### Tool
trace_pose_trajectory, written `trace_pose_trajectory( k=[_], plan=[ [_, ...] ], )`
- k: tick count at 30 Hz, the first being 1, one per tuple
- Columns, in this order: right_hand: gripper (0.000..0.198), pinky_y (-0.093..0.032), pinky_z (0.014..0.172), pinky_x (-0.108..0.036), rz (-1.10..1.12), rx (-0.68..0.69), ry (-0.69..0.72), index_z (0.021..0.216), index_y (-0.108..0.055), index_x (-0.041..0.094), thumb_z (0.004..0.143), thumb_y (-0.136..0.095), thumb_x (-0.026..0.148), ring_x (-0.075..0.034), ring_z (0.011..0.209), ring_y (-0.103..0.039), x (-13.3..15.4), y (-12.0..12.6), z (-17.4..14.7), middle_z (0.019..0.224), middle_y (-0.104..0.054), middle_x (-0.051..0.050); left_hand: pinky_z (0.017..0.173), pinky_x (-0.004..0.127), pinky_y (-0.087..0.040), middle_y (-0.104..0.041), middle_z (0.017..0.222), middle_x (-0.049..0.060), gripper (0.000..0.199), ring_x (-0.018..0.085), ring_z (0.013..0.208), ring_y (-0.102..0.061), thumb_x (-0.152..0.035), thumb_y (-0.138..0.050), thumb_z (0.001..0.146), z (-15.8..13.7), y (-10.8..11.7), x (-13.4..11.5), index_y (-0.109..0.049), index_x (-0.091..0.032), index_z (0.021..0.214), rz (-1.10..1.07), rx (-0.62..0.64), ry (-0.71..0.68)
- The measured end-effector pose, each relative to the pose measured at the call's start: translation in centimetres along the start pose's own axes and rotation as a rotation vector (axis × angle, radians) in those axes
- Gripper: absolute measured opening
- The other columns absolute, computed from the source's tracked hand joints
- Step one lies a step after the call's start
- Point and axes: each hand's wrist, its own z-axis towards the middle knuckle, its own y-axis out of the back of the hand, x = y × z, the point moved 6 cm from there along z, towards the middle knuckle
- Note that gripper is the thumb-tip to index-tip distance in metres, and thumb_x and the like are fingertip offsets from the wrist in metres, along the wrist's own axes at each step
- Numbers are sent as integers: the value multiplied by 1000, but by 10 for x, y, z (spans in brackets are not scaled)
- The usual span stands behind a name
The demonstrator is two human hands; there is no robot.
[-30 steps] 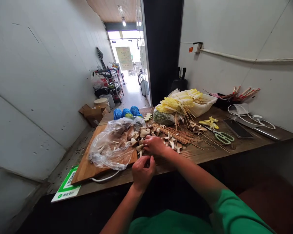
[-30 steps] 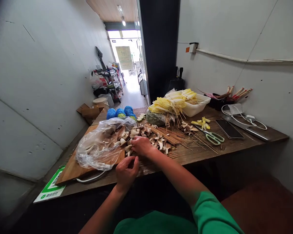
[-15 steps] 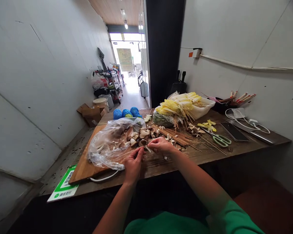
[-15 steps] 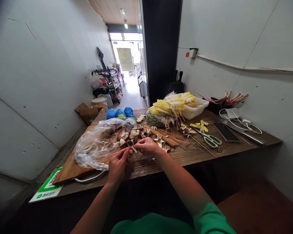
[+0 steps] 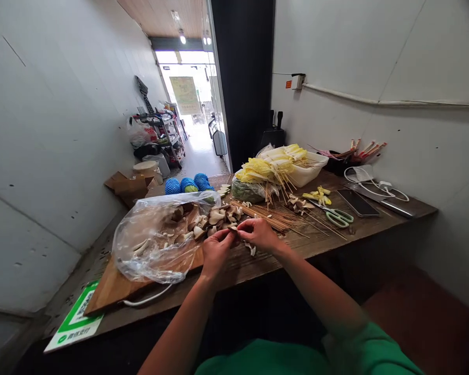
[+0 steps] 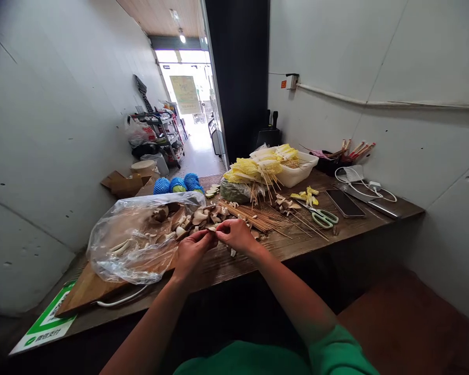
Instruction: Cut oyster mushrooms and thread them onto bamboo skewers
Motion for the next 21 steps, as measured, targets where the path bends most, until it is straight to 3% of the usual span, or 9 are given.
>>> trace_pose_trajectory(
  k=[8, 21],
  plan=[
    [15, -46, 62, -24, 31, -48, 24, 79, -70, 13, 71, -61, 22, -15, 67, -63, -3, 17, -6, 75, -70, -5, 72, 34, -53, -70, 68, 7, 38, 19, 65, -66, -36, -77, 54, 0, -18, -14, -69, -9, 78, 45, 108, 0],
    [17, -43, 55, -22, 65, -103, -3, 74, -71, 12, 70, -61, 25, -15, 61, -61, 1, 27, -11, 68, -69, -5, 60, 26, -51, -66, 61, 3, 23, 13, 55, -61, -28, -73, 57, 4, -27, -19, -69, -10, 71, 124, 208, 13]
  ],
)
